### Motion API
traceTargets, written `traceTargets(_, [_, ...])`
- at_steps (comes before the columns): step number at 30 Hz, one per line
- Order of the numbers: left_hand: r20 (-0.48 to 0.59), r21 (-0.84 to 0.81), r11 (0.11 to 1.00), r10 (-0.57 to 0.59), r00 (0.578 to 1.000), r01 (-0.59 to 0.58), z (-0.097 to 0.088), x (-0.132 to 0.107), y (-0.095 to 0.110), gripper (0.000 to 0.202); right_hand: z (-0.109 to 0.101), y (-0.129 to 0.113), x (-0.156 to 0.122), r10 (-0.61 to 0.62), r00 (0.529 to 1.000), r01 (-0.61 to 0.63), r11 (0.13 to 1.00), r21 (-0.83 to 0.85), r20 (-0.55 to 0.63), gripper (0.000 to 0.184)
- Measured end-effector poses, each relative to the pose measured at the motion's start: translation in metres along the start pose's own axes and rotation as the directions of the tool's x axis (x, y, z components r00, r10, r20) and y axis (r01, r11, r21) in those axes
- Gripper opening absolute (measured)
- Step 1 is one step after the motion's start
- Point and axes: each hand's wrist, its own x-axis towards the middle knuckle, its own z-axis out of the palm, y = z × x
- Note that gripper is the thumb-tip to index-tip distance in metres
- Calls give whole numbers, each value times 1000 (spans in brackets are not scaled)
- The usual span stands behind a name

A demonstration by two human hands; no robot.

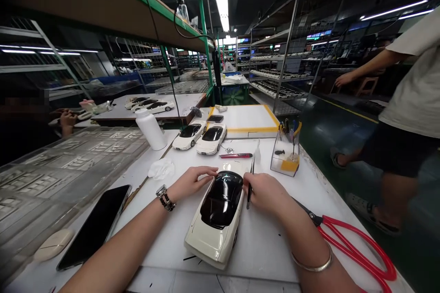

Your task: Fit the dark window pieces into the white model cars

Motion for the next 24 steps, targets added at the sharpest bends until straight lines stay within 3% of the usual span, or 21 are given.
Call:
traceTargets(15, [-2,165,984,64,998,-62,4,1,1,15,1,-5,0,30,996,-26,998,-50,80,11])
traceTargets(24, [34,176,976,128,991,-132,2,2,-2,14,-3,-8,-1,6,994,-5,1000,-6,110,19])
